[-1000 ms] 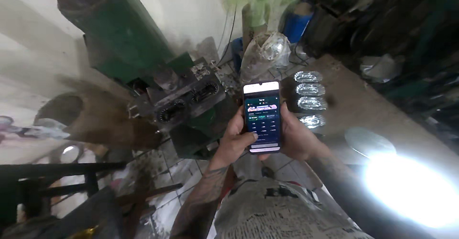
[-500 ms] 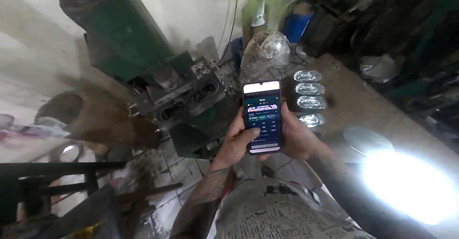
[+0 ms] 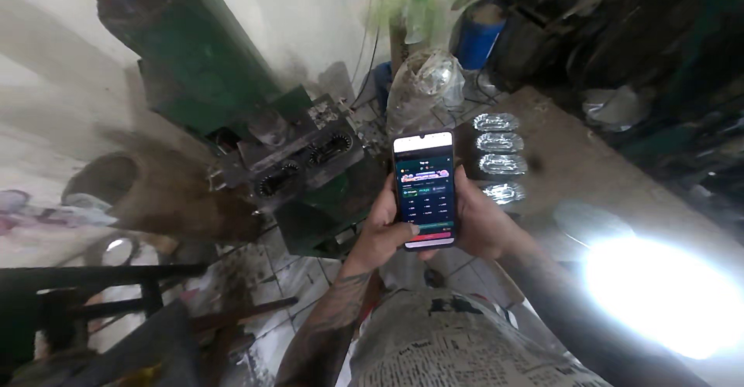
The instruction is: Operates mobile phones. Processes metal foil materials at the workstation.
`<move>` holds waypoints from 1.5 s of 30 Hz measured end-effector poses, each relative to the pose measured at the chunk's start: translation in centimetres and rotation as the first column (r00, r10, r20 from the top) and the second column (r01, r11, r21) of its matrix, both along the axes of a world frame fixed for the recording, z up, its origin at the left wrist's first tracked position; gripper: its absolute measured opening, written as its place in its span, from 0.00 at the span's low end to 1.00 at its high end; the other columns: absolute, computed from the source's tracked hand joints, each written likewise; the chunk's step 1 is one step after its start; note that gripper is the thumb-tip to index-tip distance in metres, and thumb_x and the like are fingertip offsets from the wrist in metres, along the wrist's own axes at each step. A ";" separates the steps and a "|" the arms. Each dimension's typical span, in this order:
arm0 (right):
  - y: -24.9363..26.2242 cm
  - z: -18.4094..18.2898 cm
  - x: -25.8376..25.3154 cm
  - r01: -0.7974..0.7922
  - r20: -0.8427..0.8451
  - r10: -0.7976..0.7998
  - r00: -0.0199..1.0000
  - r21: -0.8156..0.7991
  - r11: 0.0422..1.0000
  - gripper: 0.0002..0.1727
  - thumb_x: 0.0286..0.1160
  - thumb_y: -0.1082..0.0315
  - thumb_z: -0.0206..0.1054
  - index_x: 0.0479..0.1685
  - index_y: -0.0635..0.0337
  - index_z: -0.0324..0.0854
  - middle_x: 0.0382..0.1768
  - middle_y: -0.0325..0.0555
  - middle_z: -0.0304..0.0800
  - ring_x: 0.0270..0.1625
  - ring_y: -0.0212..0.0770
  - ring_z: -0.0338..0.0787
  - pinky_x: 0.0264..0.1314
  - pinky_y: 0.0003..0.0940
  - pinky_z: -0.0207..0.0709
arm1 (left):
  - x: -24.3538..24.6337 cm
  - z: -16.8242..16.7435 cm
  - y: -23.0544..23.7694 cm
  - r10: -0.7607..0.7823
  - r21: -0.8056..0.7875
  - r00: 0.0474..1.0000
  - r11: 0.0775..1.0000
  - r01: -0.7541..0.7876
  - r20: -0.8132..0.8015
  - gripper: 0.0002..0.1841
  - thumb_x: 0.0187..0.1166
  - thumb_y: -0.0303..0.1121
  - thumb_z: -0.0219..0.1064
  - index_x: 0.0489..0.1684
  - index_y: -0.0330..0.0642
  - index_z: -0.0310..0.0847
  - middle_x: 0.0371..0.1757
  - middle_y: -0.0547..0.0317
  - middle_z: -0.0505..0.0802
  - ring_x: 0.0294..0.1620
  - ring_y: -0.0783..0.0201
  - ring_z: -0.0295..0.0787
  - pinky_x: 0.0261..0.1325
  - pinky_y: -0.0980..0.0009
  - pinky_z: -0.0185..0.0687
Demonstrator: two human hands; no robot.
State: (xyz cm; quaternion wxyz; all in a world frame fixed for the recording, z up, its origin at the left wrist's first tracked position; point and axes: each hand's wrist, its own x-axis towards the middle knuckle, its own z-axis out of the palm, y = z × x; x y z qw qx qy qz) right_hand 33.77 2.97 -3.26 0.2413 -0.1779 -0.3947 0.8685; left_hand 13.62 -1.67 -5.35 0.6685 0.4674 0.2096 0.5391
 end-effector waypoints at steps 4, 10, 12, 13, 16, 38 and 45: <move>0.1 0.1 0.4 0.008 -0.014 -0.008 1.000 0.007 1.000 0.45 0.81 0.24 0.32 0.79 0.46 0.71 0.65 0.56 0.88 0.63 0.55 0.93 0.52 0.52 0.94 | 0.2 -0.4 -0.5 -0.023 -0.008 1.000 1.000 0.023 -0.020 0.43 0.69 0.24 0.64 0.89 0.51 0.46 0.67 0.51 0.87 0.60 0.57 0.91 0.60 0.58 0.91; 0.4 0.1 0.6 0.054 -0.002 -0.054 0.999 0.026 0.998 0.44 0.81 0.24 0.33 0.80 0.45 0.70 0.65 0.54 0.89 0.63 0.53 0.92 0.54 0.52 0.93 | 0.7 -0.9 -1.6 -0.055 -0.090 0.998 0.994 0.057 0.021 0.45 0.71 0.24 0.66 0.90 0.54 0.44 0.71 0.50 0.85 0.66 0.51 0.89 0.62 0.52 0.91; 0.5 0.0 0.6 0.049 -0.006 -0.049 0.999 0.010 0.999 0.44 0.80 0.24 0.35 0.80 0.44 0.70 0.66 0.52 0.88 0.65 0.52 0.91 0.56 0.54 0.92 | 0.9 -0.9 -1.7 -0.046 -0.092 0.999 0.995 0.048 0.025 0.46 0.71 0.25 0.68 0.90 0.53 0.43 0.73 0.49 0.84 0.68 0.49 0.87 0.65 0.49 0.90; 0.5 0.1 0.6 0.054 0.000 -0.054 0.999 0.007 0.999 0.44 0.80 0.24 0.34 0.80 0.43 0.70 0.65 0.52 0.88 0.64 0.52 0.92 0.57 0.54 0.92 | 1.0 -0.8 -1.8 -0.037 -0.097 0.999 0.994 0.039 0.018 0.46 0.71 0.24 0.67 0.90 0.53 0.42 0.73 0.49 0.84 0.69 0.48 0.87 0.65 0.48 0.89; 0.5 0.2 0.6 0.058 -0.022 -0.058 0.998 0.002 0.998 0.43 0.82 0.25 0.35 0.80 0.45 0.71 0.65 0.53 0.88 0.64 0.52 0.92 0.56 0.53 0.92 | 1.1 -0.8 -1.8 -0.026 -0.086 0.999 0.996 0.028 0.020 0.46 0.71 0.23 0.67 0.90 0.53 0.43 0.73 0.49 0.83 0.68 0.48 0.87 0.65 0.48 0.89; 0.9 -0.1 0.3 0.067 -0.006 -0.066 0.998 0.015 0.998 0.43 0.81 0.24 0.34 0.80 0.41 0.71 0.65 0.46 0.89 0.65 0.44 0.90 0.64 0.47 0.88 | 2.0 -0.3 -1.7 0.135 -0.066 0.976 0.987 -0.148 -0.169 0.44 0.74 0.25 0.70 0.89 0.49 0.44 0.66 0.51 0.88 0.61 0.52 0.92 0.58 0.54 0.95; 0.7 0.0 -3.2 0.150 0.036 -0.155 0.987 0.108 0.983 0.37 0.88 0.32 0.31 0.77 0.40 0.73 0.65 0.41 0.89 0.66 0.41 0.89 0.65 0.50 0.88 | 2.7 0.5 -4.2 0.587 0.308 0.522 0.793 -0.526 -0.619 0.57 0.55 0.37 0.88 0.84 0.20 0.52 0.73 0.32 0.81 0.74 0.53 0.82 0.78 0.60 0.78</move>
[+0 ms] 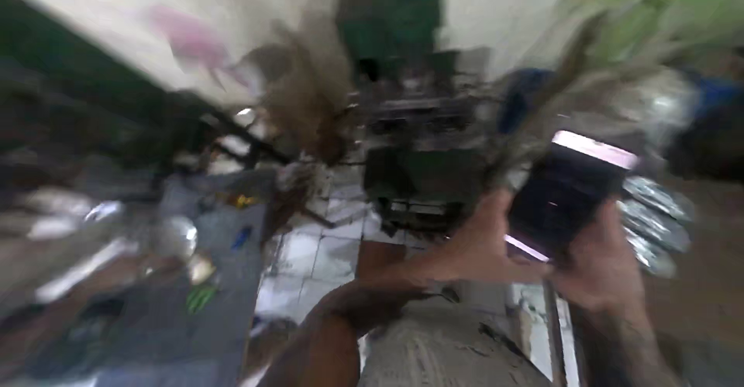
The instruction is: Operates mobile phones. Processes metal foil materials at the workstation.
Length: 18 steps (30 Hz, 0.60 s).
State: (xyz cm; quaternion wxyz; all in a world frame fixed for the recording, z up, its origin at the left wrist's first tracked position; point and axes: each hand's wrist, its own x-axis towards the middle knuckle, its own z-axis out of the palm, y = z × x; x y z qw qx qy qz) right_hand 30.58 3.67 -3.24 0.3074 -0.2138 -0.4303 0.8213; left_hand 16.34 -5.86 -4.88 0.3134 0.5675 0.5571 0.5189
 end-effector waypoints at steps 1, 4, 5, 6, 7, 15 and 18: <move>0.0 -0.7 -0.7 -0.023 0.008 0.023 1.000 -0.006 1.000 0.37 0.86 0.29 0.34 0.77 0.40 0.74 0.65 0.40 0.89 0.67 0.41 0.89 0.65 0.50 0.88 | -0.2 0.3 -0.7 0.066 -0.005 0.991 0.998 -0.067 -0.117 0.54 0.51 0.41 0.90 0.78 0.19 0.63 0.71 0.28 0.82 0.72 0.47 0.82 0.77 0.56 0.78; -0.9 -2.6 -3.0 -0.132 -0.007 0.131 0.991 -0.099 0.986 0.38 0.83 0.27 0.40 0.73 0.43 0.77 0.63 0.40 0.91 0.65 0.40 0.90 0.65 0.48 0.88 | -0.9 1.0 -3.0 0.151 -0.158 0.961 0.969 -0.191 -0.233 0.48 0.50 0.45 0.90 0.73 0.27 0.73 0.66 0.26 0.83 0.68 0.39 0.83 0.71 0.50 0.81; -1.4 -3.0 -3.8 -0.165 0.005 0.167 0.986 -0.128 0.978 0.38 0.83 0.27 0.39 0.71 0.43 0.78 0.61 0.39 0.92 0.63 0.38 0.92 0.62 0.45 0.89 | -1.1 0.8 -3.7 0.191 -0.200 0.954 0.950 -0.239 -0.232 0.48 0.51 0.46 0.89 0.74 0.28 0.73 0.66 0.26 0.83 0.69 0.38 0.82 0.71 0.49 0.80; -1.9 -3.4 -4.7 -0.189 0.020 0.195 0.981 -0.157 0.969 0.38 0.84 0.28 0.39 0.69 0.44 0.79 0.58 0.39 0.93 0.60 0.37 0.93 0.59 0.44 0.91 | -1.4 0.8 -4.7 0.227 -0.256 0.949 0.925 -0.280 -0.219 0.48 0.53 0.47 0.88 0.75 0.29 0.72 0.68 0.26 0.82 0.70 0.38 0.81 0.72 0.49 0.79; -2.6 -3.7 -5.7 -0.209 0.041 0.220 0.975 -0.179 0.961 0.38 0.86 0.30 0.36 0.70 0.45 0.78 0.57 0.40 0.94 0.59 0.38 0.93 0.58 0.44 0.91 | -1.7 0.6 -5.8 0.268 -0.300 0.939 0.897 -0.325 -0.215 0.49 0.56 0.48 0.88 0.77 0.29 0.71 0.71 0.25 0.80 0.73 0.37 0.79 0.74 0.48 0.78; -9.3 -6.3 -12.4 -0.481 -0.017 0.512 0.859 -0.371 0.794 0.38 0.90 0.34 0.32 0.73 0.52 0.74 0.59 0.47 0.92 0.62 0.43 0.92 0.63 0.47 0.88 | -4.7 -2.9 -14.0 0.513 -0.251 0.796 0.765 -0.594 -0.321 0.46 0.58 0.47 0.85 0.72 0.24 0.70 0.63 0.23 0.83 0.61 0.35 0.86 0.62 0.47 0.85; -12.5 -6.4 -15.9 -0.545 -0.008 0.575 0.818 -0.329 0.771 0.37 0.91 0.36 0.30 0.75 0.52 0.72 0.60 0.46 0.92 0.62 0.42 0.93 0.63 0.46 0.89 | -7.4 -4.1 -17.5 0.592 -0.214 0.782 0.753 -0.623 -0.195 0.46 0.55 0.41 0.87 0.74 0.25 0.71 0.66 0.22 0.81 0.60 0.36 0.88 0.57 0.46 0.88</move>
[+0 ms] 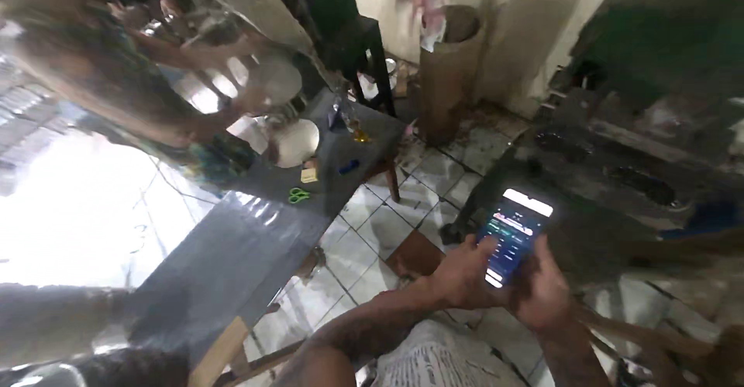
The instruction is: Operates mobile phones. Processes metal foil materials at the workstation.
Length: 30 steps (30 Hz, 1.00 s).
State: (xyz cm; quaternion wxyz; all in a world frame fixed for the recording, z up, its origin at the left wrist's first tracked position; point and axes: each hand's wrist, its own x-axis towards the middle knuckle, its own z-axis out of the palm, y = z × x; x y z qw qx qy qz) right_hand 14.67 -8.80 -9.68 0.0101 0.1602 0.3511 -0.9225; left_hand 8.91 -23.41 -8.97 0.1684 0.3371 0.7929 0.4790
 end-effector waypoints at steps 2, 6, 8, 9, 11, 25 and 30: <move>-2.3 0.3 -3.0 -0.077 0.082 0.073 0.994 0.045 0.996 0.39 0.89 0.34 0.28 0.76 0.49 0.70 0.60 0.45 0.93 0.61 0.41 0.93 0.60 0.44 0.90 | -2.5 -1.2 -2.9 0.038 0.132 0.999 0.990 -0.042 0.033 0.49 0.51 0.37 0.88 0.77 0.23 0.67 0.68 0.21 0.80 0.63 0.37 0.86 0.62 0.47 0.87; -5.7 -1.6 -8.3 -0.266 0.200 0.231 0.952 0.172 0.948 0.43 0.84 0.27 0.36 0.82 0.50 0.66 0.68 0.44 0.87 0.69 0.44 0.88 0.65 0.50 0.86 | -7.7 -3.3 -9.7 0.105 0.240 0.984 0.961 -0.138 0.145 0.55 0.50 0.35 0.88 0.82 0.20 0.58 0.74 0.25 0.77 0.74 0.45 0.80 0.77 0.56 0.78; -7.1 -2.7 -10.2 -0.291 0.293 0.221 0.930 0.221 0.931 0.44 0.88 0.32 0.29 0.80 0.57 0.69 0.68 0.46 0.86 0.70 0.45 0.85 0.71 0.53 0.82 | -9.6 -5.0 -13.3 0.180 0.195 0.965 0.957 -0.216 0.189 0.56 0.53 0.38 0.88 0.84 0.24 0.57 0.75 0.28 0.77 0.74 0.49 0.81 0.77 0.58 0.79; -7.7 -3.3 -11.0 -0.273 0.346 0.177 0.921 0.250 0.929 0.42 0.90 0.34 0.29 0.77 0.59 0.70 0.67 0.45 0.86 0.69 0.43 0.85 0.71 0.53 0.81 | -10.6 -6.2 -15.0 0.230 0.189 0.955 0.945 -0.266 0.189 0.56 0.53 0.39 0.88 0.84 0.23 0.57 0.75 0.28 0.78 0.74 0.50 0.81 0.78 0.58 0.78; -9.0 -4.8 -12.0 -0.213 0.453 0.066 0.889 0.282 0.936 0.36 0.93 0.38 0.34 0.70 0.60 0.73 0.59 0.43 0.83 0.64 0.41 0.84 0.69 0.53 0.80 | -12.6 -8.7 -18.9 0.333 0.135 0.921 0.922 -0.363 0.202 0.56 0.53 0.39 0.88 0.84 0.24 0.56 0.75 0.27 0.77 0.75 0.49 0.80 0.79 0.58 0.77; -11.4 -10.2 -10.7 -0.302 0.706 -0.062 0.705 0.379 0.874 0.35 0.93 0.42 0.43 0.91 0.53 0.54 0.83 0.47 0.69 0.79 0.46 0.75 0.74 0.52 0.76 | -16.6 -16.9 -33.5 0.534 -0.432 0.832 0.792 -0.430 0.150 0.48 0.59 0.45 0.85 0.82 0.34 0.67 0.79 0.26 0.73 0.73 0.37 0.81 0.71 0.43 0.81; -11.8 -10.3 -10.5 -0.315 0.719 -0.062 0.692 0.379 0.870 0.36 0.93 0.42 0.45 0.90 0.55 0.56 0.82 0.47 0.70 0.80 0.45 0.74 0.76 0.51 0.75 | -15.9 -16.6 -33.3 0.539 -0.370 0.833 0.804 -0.465 0.127 0.44 0.58 0.45 0.86 0.75 0.30 0.73 0.76 0.25 0.75 0.71 0.35 0.81 0.70 0.43 0.80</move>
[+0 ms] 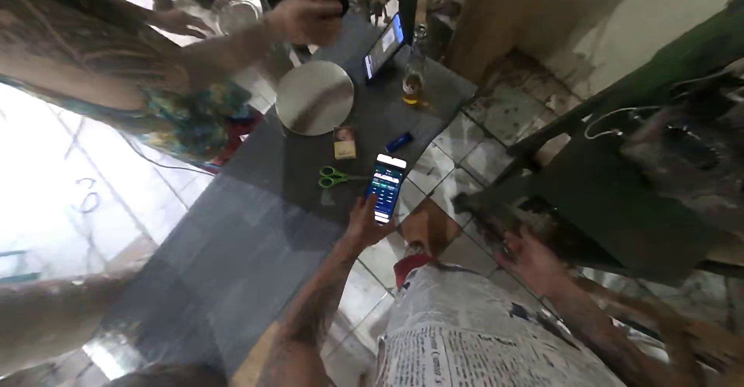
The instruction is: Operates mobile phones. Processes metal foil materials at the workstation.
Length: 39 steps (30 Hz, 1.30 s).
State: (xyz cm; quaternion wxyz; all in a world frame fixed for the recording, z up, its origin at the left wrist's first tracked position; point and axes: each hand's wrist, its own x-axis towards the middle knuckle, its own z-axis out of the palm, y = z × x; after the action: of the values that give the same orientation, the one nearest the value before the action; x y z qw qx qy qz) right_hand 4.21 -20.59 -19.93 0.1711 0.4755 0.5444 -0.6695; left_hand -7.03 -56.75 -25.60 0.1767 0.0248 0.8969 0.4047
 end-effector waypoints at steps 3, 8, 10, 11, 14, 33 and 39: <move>-0.6 0.0 -0.4 -0.003 -0.010 0.002 1.000 -0.038 0.999 0.35 0.92 0.41 0.46 0.90 0.54 0.58 0.81 0.46 0.71 0.80 0.44 0.75 0.76 0.50 0.75 | 0.1 -0.2 0.3 -0.002 0.071 0.995 0.997 0.009 -0.104 0.43 0.54 0.43 0.87 0.70 0.29 0.75 0.73 0.24 0.77 0.67 0.37 0.84 0.65 0.43 0.84; -2.6 1.4 -2.8 -0.049 -0.072 0.044 0.996 -0.079 0.996 0.33 0.95 0.44 0.42 0.88 0.56 0.60 0.80 0.46 0.72 0.79 0.43 0.75 0.77 0.48 0.75 | -0.2 0.3 1.0 0.007 0.116 0.986 0.993 0.013 -0.168 0.41 0.51 0.41 0.88 0.65 0.29 0.77 0.64 0.27 0.82 0.59 0.38 0.87 0.59 0.44 0.86; -2.8 1.9 -3.5 -0.075 -0.091 0.068 0.994 -0.077 0.994 0.33 0.95 0.45 0.40 0.88 0.58 0.60 0.80 0.47 0.72 0.79 0.43 0.76 0.77 0.48 0.75 | -0.3 0.3 1.1 0.001 0.117 0.984 0.993 0.020 -0.176 0.41 0.51 0.42 0.88 0.65 0.29 0.76 0.64 0.27 0.81 0.58 0.39 0.87 0.58 0.45 0.87; -2.8 2.1 -3.7 -0.080 -0.109 0.071 0.991 -0.079 0.994 0.32 0.95 0.46 0.40 0.88 0.57 0.59 0.79 0.47 0.72 0.78 0.43 0.76 0.76 0.47 0.75 | -0.4 0.1 1.0 -0.005 0.110 0.984 0.994 0.025 -0.179 0.41 0.51 0.42 0.88 0.65 0.28 0.76 0.64 0.27 0.81 0.59 0.39 0.87 0.58 0.45 0.87; -2.6 2.5 -3.8 -0.075 -0.150 0.062 0.987 -0.078 0.994 0.32 0.96 0.47 0.40 0.91 0.54 0.52 0.77 0.47 0.73 0.74 0.43 0.80 0.72 0.47 0.79 | -0.3 -0.2 0.9 -0.023 0.081 0.973 0.996 0.043 -0.228 0.41 0.52 0.43 0.88 0.64 0.25 0.76 0.61 0.25 0.81 0.56 0.37 0.87 0.56 0.44 0.87; -4.9 4.2 -7.2 -0.318 -0.172 0.315 0.933 0.012 0.948 0.36 0.93 0.41 0.42 0.91 0.54 0.55 0.80 0.48 0.73 0.76 0.42 0.79 0.76 0.45 0.77 | 0.3 0.7 0.8 -0.030 -0.026 0.977 0.999 0.025 -0.211 0.46 0.53 0.47 0.87 0.71 0.26 0.75 0.65 0.22 0.81 0.61 0.34 0.85 0.59 0.41 0.84; -8.2 8.8 -11.6 -0.413 -0.342 0.690 0.637 0.605 0.681 0.52 0.72 0.42 0.73 0.93 0.54 0.51 0.90 0.62 0.54 0.81 0.55 0.75 0.72 0.51 0.82 | 2.4 5.1 3.4 -0.179 0.039 0.859 0.974 0.225 -0.479 0.35 0.57 0.51 0.83 0.52 0.27 0.83 0.47 0.32 0.86 0.44 0.44 0.88 0.45 0.51 0.87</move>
State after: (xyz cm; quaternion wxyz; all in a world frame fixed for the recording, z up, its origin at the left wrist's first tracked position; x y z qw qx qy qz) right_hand -7.39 -28.75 -11.18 0.0901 0.0931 0.8366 -0.5322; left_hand -4.67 -53.38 -20.55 -0.0072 0.2247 0.8853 0.4069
